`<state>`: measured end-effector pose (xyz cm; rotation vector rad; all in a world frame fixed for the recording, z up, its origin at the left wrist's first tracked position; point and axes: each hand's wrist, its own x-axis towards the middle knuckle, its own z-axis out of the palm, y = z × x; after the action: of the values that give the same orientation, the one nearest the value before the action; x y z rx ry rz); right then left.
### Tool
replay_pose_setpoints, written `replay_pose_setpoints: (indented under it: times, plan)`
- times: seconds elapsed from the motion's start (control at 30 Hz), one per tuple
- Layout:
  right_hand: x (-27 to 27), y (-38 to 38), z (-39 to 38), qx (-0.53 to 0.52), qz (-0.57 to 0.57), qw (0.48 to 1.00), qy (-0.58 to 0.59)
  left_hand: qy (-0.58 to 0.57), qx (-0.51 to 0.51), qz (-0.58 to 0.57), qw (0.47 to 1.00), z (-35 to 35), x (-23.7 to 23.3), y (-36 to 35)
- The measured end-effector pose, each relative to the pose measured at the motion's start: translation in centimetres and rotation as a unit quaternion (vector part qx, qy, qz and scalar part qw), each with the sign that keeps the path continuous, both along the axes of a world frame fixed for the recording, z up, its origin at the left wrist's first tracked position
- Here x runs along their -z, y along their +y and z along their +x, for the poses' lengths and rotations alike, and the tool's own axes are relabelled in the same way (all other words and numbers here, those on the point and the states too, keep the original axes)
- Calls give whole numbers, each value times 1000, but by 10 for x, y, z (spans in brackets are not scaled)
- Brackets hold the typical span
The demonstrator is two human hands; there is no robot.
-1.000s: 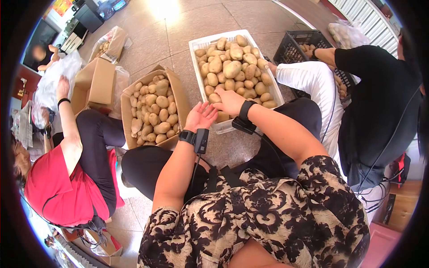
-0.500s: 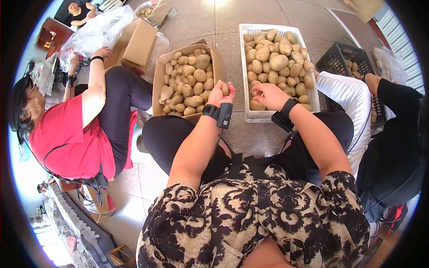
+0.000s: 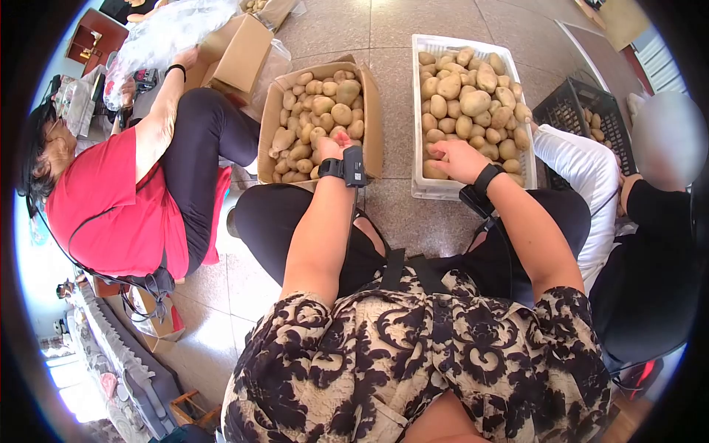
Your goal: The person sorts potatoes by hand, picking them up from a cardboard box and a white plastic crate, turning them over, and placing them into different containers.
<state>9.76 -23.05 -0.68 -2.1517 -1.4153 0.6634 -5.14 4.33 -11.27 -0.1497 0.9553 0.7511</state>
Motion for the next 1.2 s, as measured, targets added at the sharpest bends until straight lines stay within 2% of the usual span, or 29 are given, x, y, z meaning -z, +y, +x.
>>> replay_pose_setpoints:
  times: [0.07,0.17,0.2,0.23,0.3,0.37,0.5,0.53,0.6,0.7,0.77,0.8,0.83,0.87,0.9,0.93,0.97,1.07,1.1,1.2]
  plan:
    - [-1,0,-1,0,2,1000,0,30,-79,18,996,0,-6,-3]
    - [-1,0,-1,-2,-7,1000,-6,66,-112,27,991,0,-3,1]
    - [-1,1,-1,-7,-11,1000,-5,63,-109,24,992,-2,3,5]
    - [0,0,0,-11,-16,1000,-5,5,-100,23,995,-5,28,18]
    - [6,-2,3,-17,-10,1000,-12,-91,-73,38,992,-8,60,34]
    - [11,-3,5,-20,-16,999,-22,-81,-49,74,993,-2,62,30]
    - [9,-4,6,6,-27,999,-20,66,59,115,989,13,-9,-14]
    - [9,-4,6,14,-26,999,-19,47,33,94,994,18,-11,-21]
    - [6,-4,8,18,-53,998,-34,13,58,60,996,24,-16,-33]
    - [11,-6,14,35,-15,997,-60,-17,122,52,991,35,-26,-55]
    - [6,-6,14,81,5,995,-60,-100,211,61,970,39,-32,-72]
    - [-1,-6,17,96,-11,993,-65,-103,225,50,968,44,-32,-80]
    - [7,-6,25,101,10,990,-96,-195,243,44,949,44,-26,-88]
    - [4,-7,26,115,34,985,-121,-173,248,21,953,47,-37,-99]
    - [2,-6,36,89,45,987,-129,-187,328,61,924,48,-28,-99]
    - [-7,-5,35,145,27,976,-158,-228,384,89,890,48,-18,-101]
    - [-9,-5,42,157,37,975,-152,-236,431,105,864,49,-18,-105]
    - [-8,-3,67,165,52,960,-218,-158,399,47,902,53,-24,-127]
    - [-10,-1,73,175,38,963,-202,-102,403,56,908,53,-36,-131]
    - [-6,1,85,187,14,966,-179,-82,403,52,910,55,-46,-132]
